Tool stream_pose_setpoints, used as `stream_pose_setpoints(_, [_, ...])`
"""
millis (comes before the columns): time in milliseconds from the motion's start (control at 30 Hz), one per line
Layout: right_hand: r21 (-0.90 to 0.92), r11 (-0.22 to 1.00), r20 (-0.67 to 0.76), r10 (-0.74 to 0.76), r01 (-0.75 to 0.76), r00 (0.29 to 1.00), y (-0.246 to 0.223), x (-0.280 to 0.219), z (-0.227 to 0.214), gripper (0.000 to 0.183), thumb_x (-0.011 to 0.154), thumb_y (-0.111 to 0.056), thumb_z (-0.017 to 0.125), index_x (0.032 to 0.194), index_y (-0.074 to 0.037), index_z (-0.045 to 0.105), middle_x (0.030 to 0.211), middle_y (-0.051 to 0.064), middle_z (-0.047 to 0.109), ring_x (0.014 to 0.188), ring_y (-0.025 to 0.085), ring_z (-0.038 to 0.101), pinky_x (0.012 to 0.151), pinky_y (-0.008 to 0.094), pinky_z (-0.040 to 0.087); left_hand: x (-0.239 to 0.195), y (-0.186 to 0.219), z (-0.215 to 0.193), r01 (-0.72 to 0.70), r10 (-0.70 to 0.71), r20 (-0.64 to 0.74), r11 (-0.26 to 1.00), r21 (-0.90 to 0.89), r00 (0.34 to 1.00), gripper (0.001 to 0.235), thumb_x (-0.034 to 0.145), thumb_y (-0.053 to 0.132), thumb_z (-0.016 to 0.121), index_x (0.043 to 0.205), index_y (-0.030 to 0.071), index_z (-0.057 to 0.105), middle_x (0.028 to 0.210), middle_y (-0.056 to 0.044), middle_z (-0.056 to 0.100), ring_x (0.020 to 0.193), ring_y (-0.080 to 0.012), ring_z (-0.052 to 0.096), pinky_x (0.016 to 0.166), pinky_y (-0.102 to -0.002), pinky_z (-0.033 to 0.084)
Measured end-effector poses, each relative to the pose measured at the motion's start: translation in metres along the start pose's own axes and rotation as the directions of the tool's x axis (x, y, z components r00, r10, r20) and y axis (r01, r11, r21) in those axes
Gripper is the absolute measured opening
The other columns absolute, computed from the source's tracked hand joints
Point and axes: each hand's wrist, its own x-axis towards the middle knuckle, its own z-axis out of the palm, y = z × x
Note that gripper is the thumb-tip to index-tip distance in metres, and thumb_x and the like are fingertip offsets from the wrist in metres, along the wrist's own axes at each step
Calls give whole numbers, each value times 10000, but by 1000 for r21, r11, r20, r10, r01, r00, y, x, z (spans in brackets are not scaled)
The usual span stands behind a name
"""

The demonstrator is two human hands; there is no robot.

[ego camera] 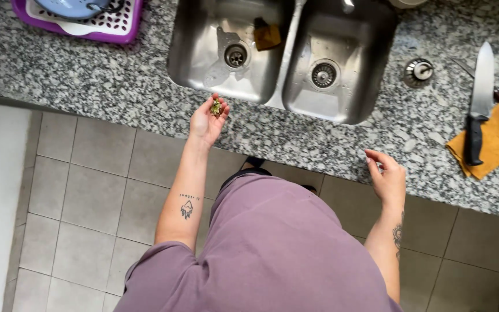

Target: The person rinses a blue colander under running water and places it in a dish rack. They then remove the sink strainer, clear out food scraps by hand, rinse the strainer, and clean the sink basin with a sponge. Finally, they discard the collected food scraps into a trash bin.

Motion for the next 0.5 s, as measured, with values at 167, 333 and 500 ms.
stream_pose_setpoints(167, [4,1000,-9,19,-19,1000,-45,12,40,229,890,-92,658,1098,-181,696,1001,92,675,953,274,633,782,381,511,1,60,2,-1,1,8,1000,10,1000,169,920,161,545,1003,49,641,906,-134,676,823,-244,682,830,-370,599])
stream_pose_setpoints(333, [114,993,-80,-33,42,996,-104,53,63,267,874,-48,661,1130,-123,677,1056,136,657,975,309,621,780,385,515,6,108,-6,-20,20,-9,999,45,1000,186,926,171,537,1035,54,632,927,-117,667,847,-227,673,845,-355,596])
stream_pose_setpoints(500, [-135,876,-334,-481,464,811,-166,155,51,460,867,-8,680,1301,23,531,1260,228,530,1161,402,466,975,497,356,3,120,3,-44,45,-20,999,25,999,182,933,165,531,1036,46,623,923,-115,663,838,-224,674,846,-344,596])
